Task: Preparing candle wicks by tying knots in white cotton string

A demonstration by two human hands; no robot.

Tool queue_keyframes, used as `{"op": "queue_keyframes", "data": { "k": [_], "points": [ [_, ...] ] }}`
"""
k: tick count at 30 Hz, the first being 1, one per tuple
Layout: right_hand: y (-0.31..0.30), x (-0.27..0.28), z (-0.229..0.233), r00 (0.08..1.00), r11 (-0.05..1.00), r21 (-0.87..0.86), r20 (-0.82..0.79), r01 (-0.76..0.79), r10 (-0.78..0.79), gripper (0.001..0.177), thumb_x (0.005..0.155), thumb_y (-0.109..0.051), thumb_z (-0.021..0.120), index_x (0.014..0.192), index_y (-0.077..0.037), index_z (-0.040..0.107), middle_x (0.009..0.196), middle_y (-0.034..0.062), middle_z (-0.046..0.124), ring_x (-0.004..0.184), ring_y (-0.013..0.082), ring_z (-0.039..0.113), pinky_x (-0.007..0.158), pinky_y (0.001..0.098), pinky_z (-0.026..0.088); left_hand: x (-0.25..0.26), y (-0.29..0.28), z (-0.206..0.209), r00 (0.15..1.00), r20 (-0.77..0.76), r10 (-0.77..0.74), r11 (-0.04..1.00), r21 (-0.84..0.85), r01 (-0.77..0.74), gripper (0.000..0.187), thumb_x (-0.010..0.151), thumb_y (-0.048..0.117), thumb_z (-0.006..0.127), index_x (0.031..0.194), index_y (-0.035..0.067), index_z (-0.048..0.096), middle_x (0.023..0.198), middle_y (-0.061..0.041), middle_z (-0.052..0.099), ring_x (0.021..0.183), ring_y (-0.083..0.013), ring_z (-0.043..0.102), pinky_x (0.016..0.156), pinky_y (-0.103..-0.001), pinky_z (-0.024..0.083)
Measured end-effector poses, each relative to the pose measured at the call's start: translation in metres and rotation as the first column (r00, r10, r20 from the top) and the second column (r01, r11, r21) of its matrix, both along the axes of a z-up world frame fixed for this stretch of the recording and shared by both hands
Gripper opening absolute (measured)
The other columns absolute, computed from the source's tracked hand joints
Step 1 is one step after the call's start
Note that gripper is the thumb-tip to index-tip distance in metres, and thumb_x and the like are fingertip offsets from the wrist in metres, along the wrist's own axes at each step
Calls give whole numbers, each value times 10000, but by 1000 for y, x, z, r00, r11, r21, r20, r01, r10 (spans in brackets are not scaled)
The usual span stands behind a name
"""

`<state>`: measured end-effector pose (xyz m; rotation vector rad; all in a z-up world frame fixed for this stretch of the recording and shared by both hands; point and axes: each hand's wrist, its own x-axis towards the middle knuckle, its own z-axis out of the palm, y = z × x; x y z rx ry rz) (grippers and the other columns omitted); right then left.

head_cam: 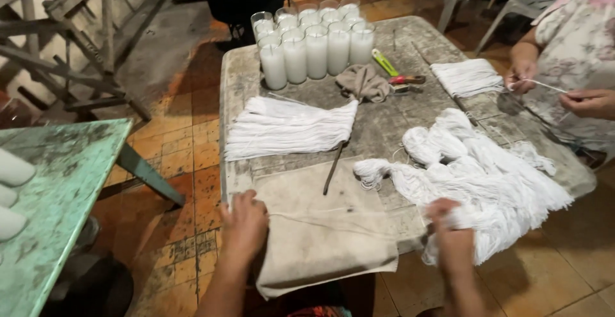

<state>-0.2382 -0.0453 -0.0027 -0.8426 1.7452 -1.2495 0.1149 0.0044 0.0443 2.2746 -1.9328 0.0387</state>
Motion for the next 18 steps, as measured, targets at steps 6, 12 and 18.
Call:
{"op": "queue_keyframes", "data": {
  "k": [6, 12, 18],
  "points": [
    [34, 70, -28, 818, 753, -320, -188, -575, 544, 125, 853, -31, 764, 918, -127, 718, 881, 47, 798, 717, 150, 721, 621, 251, 600, -94, -11, -57, 375, -792, -481, 875, -407, 263, 489, 1063, 416, 382, 1286, 130, 710, 1346, -135, 674, 1282, -282, 583, 1099, -426, 420],
    [37, 73, -15, 893, 735, -509, -209, -447, 398, 149, 858, -18, 740, 934, -109, 649, 884, 53, 736, 797, 158, 698, 705, 269, 553, -130, -10, -62, -87, -973, -214, 940, -230, 252, 337, 974, 203, 646, 1274, 52, 677, 1224, -67, 725, 1144, -139, 659, 1010, -264, 522],
    [37, 71, 1, 891, 682, -591, -162, -431, 423, 19, 905, -99, 757, 909, -94, 740, 885, 2, 554, 766, 117, 549, 688, 246, 423, -119, -20, -82, -263, -958, -111, 948, -181, 261, 172, 921, 134, 761, 1067, 43, 762, 983, -26, 760, 915, -78, 642, 879, -212, 486]
  ]
}}
